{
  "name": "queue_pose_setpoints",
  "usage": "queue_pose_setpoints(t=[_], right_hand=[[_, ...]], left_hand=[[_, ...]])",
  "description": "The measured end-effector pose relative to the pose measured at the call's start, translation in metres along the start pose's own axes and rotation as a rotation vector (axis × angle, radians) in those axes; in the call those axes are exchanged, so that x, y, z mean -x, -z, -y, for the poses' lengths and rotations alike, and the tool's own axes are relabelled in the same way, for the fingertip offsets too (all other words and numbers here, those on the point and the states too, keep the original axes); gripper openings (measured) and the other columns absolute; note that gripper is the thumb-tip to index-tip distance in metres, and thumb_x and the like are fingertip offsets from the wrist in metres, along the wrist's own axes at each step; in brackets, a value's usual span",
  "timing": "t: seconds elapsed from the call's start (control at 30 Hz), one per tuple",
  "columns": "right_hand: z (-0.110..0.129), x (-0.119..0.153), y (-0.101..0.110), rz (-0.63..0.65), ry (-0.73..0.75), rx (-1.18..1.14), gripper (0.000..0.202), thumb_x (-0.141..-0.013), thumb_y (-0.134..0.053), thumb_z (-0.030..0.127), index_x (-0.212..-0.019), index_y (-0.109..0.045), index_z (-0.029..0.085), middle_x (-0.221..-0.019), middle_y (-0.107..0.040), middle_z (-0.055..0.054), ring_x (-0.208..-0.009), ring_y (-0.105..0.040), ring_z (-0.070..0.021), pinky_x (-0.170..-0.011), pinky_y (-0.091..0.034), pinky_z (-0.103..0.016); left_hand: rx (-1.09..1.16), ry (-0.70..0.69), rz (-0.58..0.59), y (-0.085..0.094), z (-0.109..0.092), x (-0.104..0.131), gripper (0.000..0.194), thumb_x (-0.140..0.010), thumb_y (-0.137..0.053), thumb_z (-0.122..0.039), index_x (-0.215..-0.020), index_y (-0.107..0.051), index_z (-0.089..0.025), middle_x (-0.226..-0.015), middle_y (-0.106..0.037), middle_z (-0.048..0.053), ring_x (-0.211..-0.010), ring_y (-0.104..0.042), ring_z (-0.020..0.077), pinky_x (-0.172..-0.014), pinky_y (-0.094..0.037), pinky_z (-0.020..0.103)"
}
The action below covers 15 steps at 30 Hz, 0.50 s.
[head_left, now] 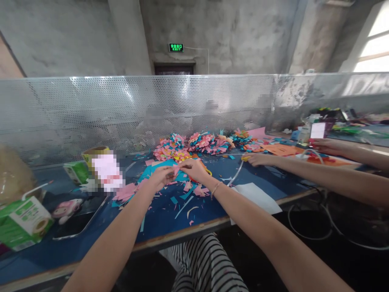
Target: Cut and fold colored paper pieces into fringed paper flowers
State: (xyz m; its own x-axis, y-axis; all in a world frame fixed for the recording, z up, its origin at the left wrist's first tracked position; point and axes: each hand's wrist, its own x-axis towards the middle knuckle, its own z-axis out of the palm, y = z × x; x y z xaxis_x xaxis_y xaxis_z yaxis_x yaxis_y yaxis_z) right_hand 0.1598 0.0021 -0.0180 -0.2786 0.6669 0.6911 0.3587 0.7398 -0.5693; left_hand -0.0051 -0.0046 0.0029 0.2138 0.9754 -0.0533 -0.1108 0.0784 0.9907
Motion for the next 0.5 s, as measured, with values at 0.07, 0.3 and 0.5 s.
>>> queue_pose_setpoints(t=[0.07,0.3,0.5], right_hand=[[0.001,0.001,0.001,0.029,0.012,0.076,0.025,-0.073,-0.046,0.012,-0.091,-0.062,0.019,-0.096,-0.061,-0.005,-0.089,-0.056,-0.0144,-0.078,-0.043,-0.026],[-0.015,0.016,0.010,0.063,-0.373,0.718,0.032,-0.065,-0.056,0.021,-0.095,-0.060,0.011,-0.103,-0.054,-0.019,-0.101,-0.048,-0.0315,-0.078,-0.041,-0.039],[-0.038,0.012,0.009,0.245,-0.503,0.707,0.016,-0.063,-0.057,0.027,-0.068,-0.066,0.015,-0.074,-0.062,-0.014,-0.077,-0.057,-0.0280,-0.064,-0.041,-0.034]], left_hand=[[-0.023,-0.090,-0.011,0.000,-0.001,0.000,0.026,-0.045,-0.075,-0.021,-0.062,-0.057,-0.013,-0.053,-0.055,-0.001,-0.048,-0.053,0.0086,-0.055,-0.046,0.024],[-0.059,-0.214,-0.131,0.002,-0.002,-0.001,0.031,-0.042,-0.075,-0.025,-0.060,-0.052,-0.014,-0.052,-0.054,-0.003,-0.046,-0.051,0.0072,-0.046,-0.042,0.019],[0.030,-0.186,-0.141,0.001,-0.003,-0.002,0.025,-0.054,-0.069,-0.021,-0.062,-0.046,-0.017,-0.053,-0.056,-0.002,-0.050,-0.058,0.0110,-0.053,-0.046,0.023]])
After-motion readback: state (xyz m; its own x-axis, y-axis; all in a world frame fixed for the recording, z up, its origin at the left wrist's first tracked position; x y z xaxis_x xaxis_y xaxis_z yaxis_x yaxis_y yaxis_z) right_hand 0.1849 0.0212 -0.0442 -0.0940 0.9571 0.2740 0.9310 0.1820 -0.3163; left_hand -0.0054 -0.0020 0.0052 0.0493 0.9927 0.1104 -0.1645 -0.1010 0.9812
